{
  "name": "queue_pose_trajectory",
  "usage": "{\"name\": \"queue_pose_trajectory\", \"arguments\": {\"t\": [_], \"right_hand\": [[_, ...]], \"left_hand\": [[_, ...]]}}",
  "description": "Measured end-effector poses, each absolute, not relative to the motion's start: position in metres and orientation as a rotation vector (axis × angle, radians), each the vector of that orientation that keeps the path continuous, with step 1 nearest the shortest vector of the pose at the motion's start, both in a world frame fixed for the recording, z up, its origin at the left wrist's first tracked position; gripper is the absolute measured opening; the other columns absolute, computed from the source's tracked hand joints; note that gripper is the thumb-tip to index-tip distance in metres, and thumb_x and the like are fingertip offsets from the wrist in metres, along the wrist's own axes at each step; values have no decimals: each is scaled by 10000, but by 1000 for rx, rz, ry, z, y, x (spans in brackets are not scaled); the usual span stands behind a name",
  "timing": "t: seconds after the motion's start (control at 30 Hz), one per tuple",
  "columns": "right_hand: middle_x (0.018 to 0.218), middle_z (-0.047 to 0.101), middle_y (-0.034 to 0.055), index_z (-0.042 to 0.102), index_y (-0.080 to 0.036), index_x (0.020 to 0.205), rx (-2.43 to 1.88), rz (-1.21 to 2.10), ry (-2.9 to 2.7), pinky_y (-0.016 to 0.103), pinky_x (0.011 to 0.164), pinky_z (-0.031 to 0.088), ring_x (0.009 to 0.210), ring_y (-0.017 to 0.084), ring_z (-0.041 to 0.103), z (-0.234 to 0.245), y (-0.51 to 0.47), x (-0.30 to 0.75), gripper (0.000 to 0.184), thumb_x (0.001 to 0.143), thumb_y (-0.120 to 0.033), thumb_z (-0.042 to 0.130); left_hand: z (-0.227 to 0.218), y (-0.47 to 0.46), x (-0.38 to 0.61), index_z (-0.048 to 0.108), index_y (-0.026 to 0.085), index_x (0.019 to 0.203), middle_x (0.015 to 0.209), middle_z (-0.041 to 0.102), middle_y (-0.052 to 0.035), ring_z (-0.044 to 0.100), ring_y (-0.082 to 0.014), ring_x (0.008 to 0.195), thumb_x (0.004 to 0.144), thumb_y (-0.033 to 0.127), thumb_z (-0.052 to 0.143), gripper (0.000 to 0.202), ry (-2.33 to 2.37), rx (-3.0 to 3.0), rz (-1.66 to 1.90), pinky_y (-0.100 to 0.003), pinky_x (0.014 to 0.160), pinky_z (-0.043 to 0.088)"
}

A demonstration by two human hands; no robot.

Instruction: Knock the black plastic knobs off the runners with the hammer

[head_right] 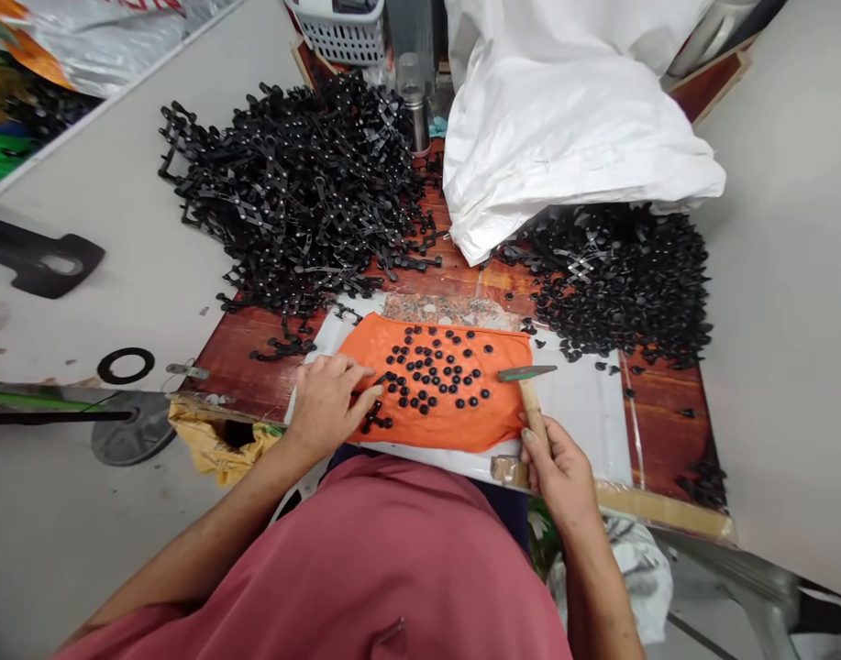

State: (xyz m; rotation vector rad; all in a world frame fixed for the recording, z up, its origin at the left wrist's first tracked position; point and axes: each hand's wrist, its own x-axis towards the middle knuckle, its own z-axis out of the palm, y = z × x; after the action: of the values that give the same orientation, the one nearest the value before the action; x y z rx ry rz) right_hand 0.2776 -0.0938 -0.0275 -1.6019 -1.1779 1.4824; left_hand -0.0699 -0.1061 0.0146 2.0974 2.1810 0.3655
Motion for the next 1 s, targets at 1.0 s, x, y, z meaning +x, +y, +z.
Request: {"name": "queue_pose_trajectory", "arguments": {"t": [1.0], "right_hand": [[635,515,-65,664,-210,1166,-1600,1419,-1279,214,375,339,416,92,404,-25,-97,278,422,923,-556,652]], "left_hand": [[-3,-106,-73,634,204,844,803,717,-34,646,-202,779,1043,316,425,309,1913,1926,335,-322,758,413]]}}
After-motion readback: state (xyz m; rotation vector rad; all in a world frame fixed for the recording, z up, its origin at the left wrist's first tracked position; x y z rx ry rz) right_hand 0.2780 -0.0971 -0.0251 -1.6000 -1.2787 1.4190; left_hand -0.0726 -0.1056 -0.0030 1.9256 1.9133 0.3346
